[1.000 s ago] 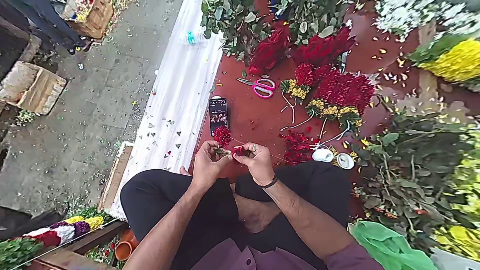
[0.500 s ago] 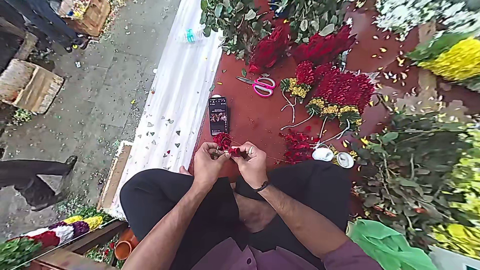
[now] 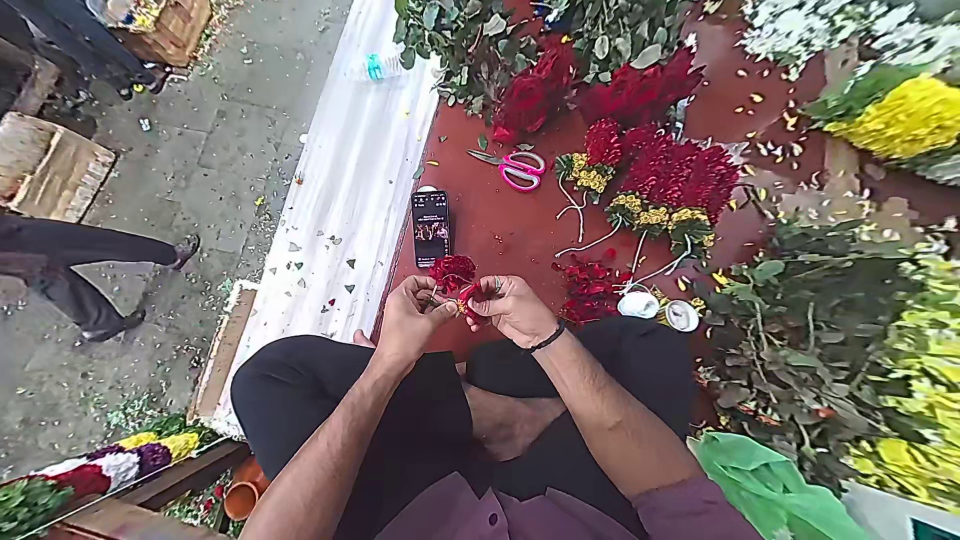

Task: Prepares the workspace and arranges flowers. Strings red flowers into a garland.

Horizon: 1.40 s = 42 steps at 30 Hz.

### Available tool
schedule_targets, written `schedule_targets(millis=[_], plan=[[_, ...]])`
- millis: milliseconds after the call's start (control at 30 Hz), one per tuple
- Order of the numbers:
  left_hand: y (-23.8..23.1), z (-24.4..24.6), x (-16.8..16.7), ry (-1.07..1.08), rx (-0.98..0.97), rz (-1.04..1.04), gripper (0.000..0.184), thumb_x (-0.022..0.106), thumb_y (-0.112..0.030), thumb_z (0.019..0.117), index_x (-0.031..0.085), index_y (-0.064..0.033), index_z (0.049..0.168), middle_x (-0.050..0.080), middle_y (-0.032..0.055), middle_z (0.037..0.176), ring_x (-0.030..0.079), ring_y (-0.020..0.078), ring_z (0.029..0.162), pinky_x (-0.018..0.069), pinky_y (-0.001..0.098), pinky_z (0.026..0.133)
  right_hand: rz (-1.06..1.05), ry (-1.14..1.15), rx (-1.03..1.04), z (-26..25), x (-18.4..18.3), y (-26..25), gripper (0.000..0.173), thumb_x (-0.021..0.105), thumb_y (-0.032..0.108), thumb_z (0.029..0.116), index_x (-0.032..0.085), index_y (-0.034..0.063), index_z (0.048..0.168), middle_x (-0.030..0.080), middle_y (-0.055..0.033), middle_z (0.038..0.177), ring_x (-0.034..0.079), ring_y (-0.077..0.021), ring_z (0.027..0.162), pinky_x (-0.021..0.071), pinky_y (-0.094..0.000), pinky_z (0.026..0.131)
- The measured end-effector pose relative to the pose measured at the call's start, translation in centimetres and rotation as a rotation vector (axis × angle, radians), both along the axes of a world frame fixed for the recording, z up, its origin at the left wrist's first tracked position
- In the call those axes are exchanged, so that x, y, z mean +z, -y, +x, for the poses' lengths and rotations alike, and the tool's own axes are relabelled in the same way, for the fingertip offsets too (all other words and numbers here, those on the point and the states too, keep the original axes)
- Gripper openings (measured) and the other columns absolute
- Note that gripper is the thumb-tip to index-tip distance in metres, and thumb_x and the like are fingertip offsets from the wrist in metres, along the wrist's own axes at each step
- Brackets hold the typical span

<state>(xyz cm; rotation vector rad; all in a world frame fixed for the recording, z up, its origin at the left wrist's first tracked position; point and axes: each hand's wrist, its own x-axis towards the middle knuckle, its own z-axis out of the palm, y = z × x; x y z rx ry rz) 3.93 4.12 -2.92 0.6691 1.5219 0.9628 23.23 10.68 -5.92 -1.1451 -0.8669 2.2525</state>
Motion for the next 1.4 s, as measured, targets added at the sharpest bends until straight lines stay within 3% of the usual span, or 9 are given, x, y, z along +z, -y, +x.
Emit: schedule_targets(millis=[133, 267, 467, 600, 800, 967, 1133, 1267, 1400], plan=[[0.1, -0.3, -0.5, -0.109, 0.020, -0.060, 0.043, 0.085, 0.002, 0.0792, 0.059, -0.0008, 0.113, 0.073, 0.0104, 0.087, 0.073, 0.0209, 0.075, 0.0640, 0.0386, 0.072, 0.732, 0.497, 0.031, -0.2, 1.2, 0.2, 0.017, 0.082, 0.002, 0.0802, 0.076, 0.0095, 0.094, 0.071, 0.0000, 0.092, 0.068, -0.0102, 0.079, 0.0618, -0.0313, 0.071], [0.3, -0.7, -0.2, -0.148, 0.034, -0.084, 0.042, 0.085, 0.000, 0.0799, 0.060, -0.0009, 0.114, 0.073, 0.0089, 0.088, 0.071, 0.0195, 0.075, 0.0625, 0.0366, 0.072, 0.721, 0.612, 0.077, 2.6, 1.3, -3.1, 0.022, 0.081, 0.001, 0.0838, 0.074, 0.0094, 0.103, 0.075, -0.0033, 0.093, 0.072, -0.0148, 0.077, 0.0630, -0.0375, 0.069], [0.3, -1.1, -0.6, -0.059, 0.015, -0.067, 0.048, 0.082, -0.002, 0.0826, 0.053, 0.0026, 0.120, 0.073, 0.0123, 0.092, 0.073, 0.0222, 0.081, 0.0632, 0.0364, 0.075, 0.597, 0.925, 0.253, 4.0, -8.8, -11.8, 0.040, 0.084, 0.015, 0.0783, 0.073, 0.0080, 0.116, 0.074, -0.0134, 0.098, 0.072, -0.0280, 0.085, 0.0605, -0.0540, 0.079], [0.4, -1.3, -0.8, -0.024, 0.026, -0.113, 0.050, 0.082, -0.001, 0.0824, 0.053, 0.0047, 0.124, 0.073, 0.0126, 0.093, 0.073, 0.0220, 0.080, 0.0634, 0.0361, 0.075, 0.472, 0.943, 0.260, 3.9, -10.5, -12.8, 0.070, 0.091, 0.018, 0.0712, 0.065, 0.0107, 0.136, 0.071, -0.0145, 0.122, 0.071, -0.0315, 0.104, 0.0596, -0.0571, 0.086], [0.0, -1.0, -0.6, 0.001, 0.018, -0.118, 0.046, 0.081, -0.001, 0.0826, 0.055, 0.0034, 0.120, 0.073, 0.0126, 0.090, 0.072, 0.0214, 0.077, 0.0624, 0.0355, 0.073, 0.686, 0.719, -0.268, 5.1, -6.2, -11.7, 0.017, 0.070, -0.005, 0.0827, 0.074, 0.0044, 0.096, 0.076, -0.0066, 0.093, 0.073, -0.0169, 0.072, 0.0644, -0.0371, 0.064], [0.5, -0.3, -0.4, 0.041, -0.010, -0.114, 0.047, 0.080, -0.001, 0.0834, 0.053, 0.0045, 0.121, 0.072, 0.0131, 0.091, 0.071, 0.0221, 0.076, 0.0620, 0.0357, 0.071, 0.549, 0.845, -0.082, 5.0, -9.8, -11.6, 0.054, 0.086, 0.009, 0.0725, 0.069, 0.0032, 0.123, 0.071, -0.0160, 0.118, 0.071, -0.0270, 0.098, 0.0604, -0.0474, 0.086], [0.9, -0.4, -0.5, 0.047, -0.007, -0.140, 0.049, 0.082, -0.002, 0.0817, 0.053, 0.0047, 0.121, 0.073, 0.0124, 0.089, 0.072, 0.0209, 0.075, 0.0618, 0.0346, 0.072, 0.733, 0.682, -0.339, 4.4, -4.7, -10.5, 0.016, 0.074, 0.002, 0.0853, 0.074, 0.0029, 0.101, 0.074, -0.0077, 0.090, 0.069, -0.0157, 0.071, 0.0592, -0.0330, 0.060], [0.4, -0.1, -0.6, 0.080, 0.021, -0.171, 0.049, 0.083, -0.002, 0.0814, 0.054, 0.0055, 0.120, 0.072, 0.0130, 0.087, 0.071, 0.0205, 0.072, 0.0611, 0.0342, 0.070, 0.824, 0.425, 0.127, 2.1, 1.2, -3.6, 0.032, 0.071, 0.013, 0.0921, 0.070, 0.0092, 0.124, 0.072, -0.0043, 0.117, 0.071, -0.0155, 0.089, 0.0631, -0.0362, 0.074], [0.3, 0.1, -0.6, 0.152, 0.035, -0.191, 0.034, 0.079, -0.003, 0.0858, 0.062, 0.0063, 0.113, 0.072, 0.0147, 0.088, 0.069, 0.0213, 0.070, 0.0602, 0.0340, 0.066, 0.871, 0.352, 0.178, -0.7, 0.0, 1.9, 0.022, 0.081, 0.013, 0.0860, 0.079, 0.0097, 0.107, 0.073, -0.0013, 0.112, 0.070, -0.0102, 0.098, 0.0633, -0.0312, 0.083]])
